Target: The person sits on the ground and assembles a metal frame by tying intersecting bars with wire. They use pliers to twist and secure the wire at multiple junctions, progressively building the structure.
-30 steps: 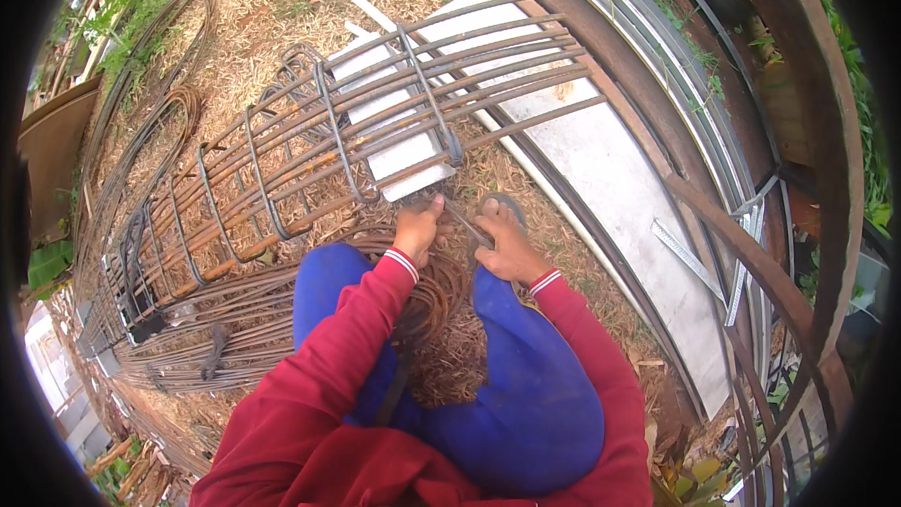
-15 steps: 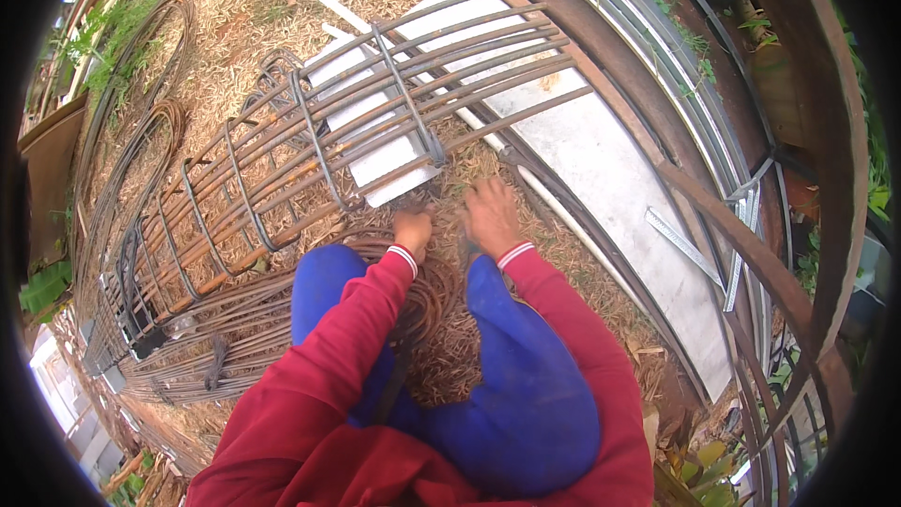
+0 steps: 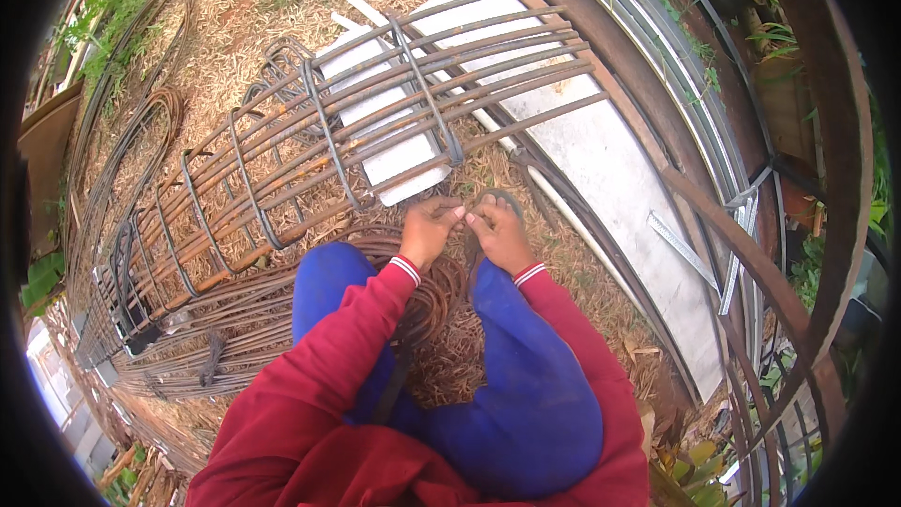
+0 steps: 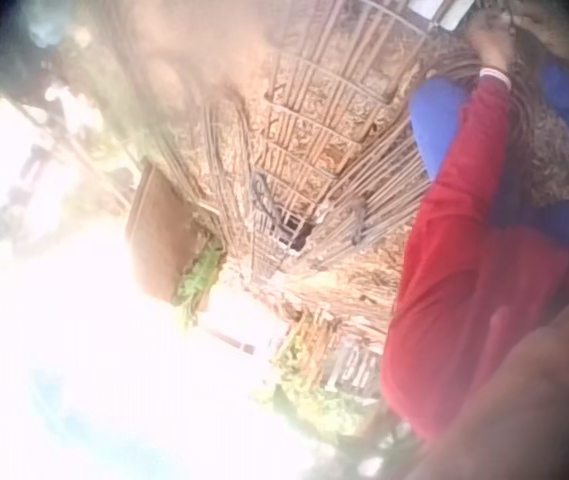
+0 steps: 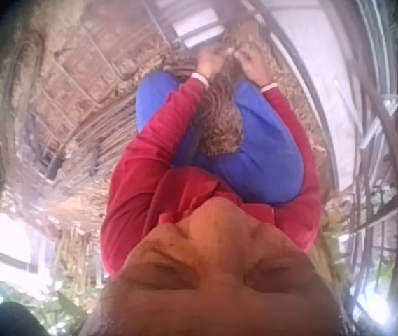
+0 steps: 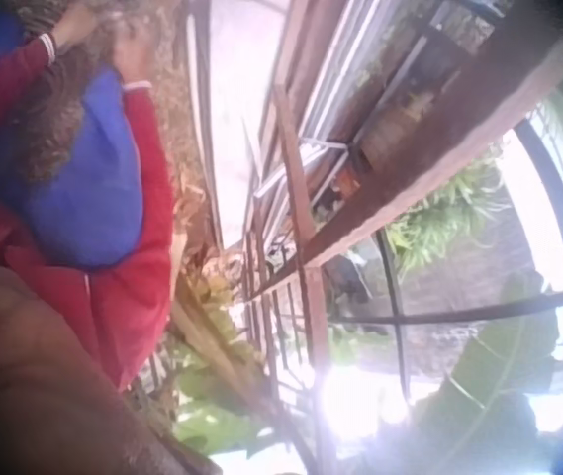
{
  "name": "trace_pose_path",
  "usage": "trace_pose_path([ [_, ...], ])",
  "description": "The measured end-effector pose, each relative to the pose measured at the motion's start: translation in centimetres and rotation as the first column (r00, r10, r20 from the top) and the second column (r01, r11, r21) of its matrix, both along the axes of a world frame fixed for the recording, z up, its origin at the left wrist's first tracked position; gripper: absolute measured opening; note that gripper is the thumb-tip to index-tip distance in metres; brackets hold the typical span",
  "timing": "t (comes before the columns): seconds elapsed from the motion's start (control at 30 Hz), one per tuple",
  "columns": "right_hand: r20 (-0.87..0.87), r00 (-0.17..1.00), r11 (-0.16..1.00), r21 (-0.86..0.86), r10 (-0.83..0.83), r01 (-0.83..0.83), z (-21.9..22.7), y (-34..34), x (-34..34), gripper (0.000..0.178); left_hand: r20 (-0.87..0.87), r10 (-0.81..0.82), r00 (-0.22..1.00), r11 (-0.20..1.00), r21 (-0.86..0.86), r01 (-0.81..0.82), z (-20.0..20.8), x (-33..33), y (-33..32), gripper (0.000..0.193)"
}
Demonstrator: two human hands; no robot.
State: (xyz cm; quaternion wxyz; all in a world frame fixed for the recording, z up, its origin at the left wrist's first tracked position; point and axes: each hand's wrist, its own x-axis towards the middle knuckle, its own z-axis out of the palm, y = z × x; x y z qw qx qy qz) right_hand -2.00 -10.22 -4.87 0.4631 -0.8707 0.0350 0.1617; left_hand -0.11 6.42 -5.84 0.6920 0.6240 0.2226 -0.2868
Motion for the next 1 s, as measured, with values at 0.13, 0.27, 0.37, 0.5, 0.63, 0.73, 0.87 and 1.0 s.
trace_pose_path([
  [0.13,-0.187,0.981,0.996,0.063,-0.054,0.067,4.3,-2.0,0.7,0.028,0.206,-0.346,0.915,0.936,0.148,0.32,4.1,1.0,0.9,0.018],
  [0.27,-0.207,0.976,0.991,0.098,-0.066,0.088,8.2,-2.8,1.3,0.027,0.284,-0.564,0.776,0.819,0.315,0.48,7.7,2.1,2.0,0.017],
  [0.37,-0.167,0.986,0.998,0.068,0.008,0.004,10.5,-2.6,1.4,0.02,0.347,-0.68,0.646,0.72,0.478,0.502,9.3,2.6,2.7,0.018],
  [0.5,-0.305,0.95,0.963,0.233,-0.063,0.139,12.6,-1.3,2.0,0.02,0.55,-0.547,0.631,0.836,0.394,0.381,10.2,3.2,4.1,0.017],
  [0.63,-0.34,0.939,0.941,0.296,-0.055,0.162,15.2,-0.1,2.7,0.02,0.439,-0.524,0.729,0.842,0.139,0.521,11.4,4.1,6.5,0.015],
  [0.73,-0.318,0.948,0.97,0.235,0.011,0.068,17.5,1.1,3.3,0.021,0.557,-0.629,0.542,0.778,0.443,0.446,13.0,4.7,8.3,0.014],
  [0.87,-0.118,0.992,0.983,0.181,0.054,-0.032,20.1,3.6,4.5,0.023,0.652,-0.675,0.344,0.727,0.668,0.16,15.3,7.5,10.5,0.009],
  [1.0,0.081,0.991,0.992,0.069,0.103,-0.109,22.4,5.5,6.2,0.024,0.689,-0.684,0.241,0.707,0.707,-0.018,17.1,12.4,13.3,0.005],
])
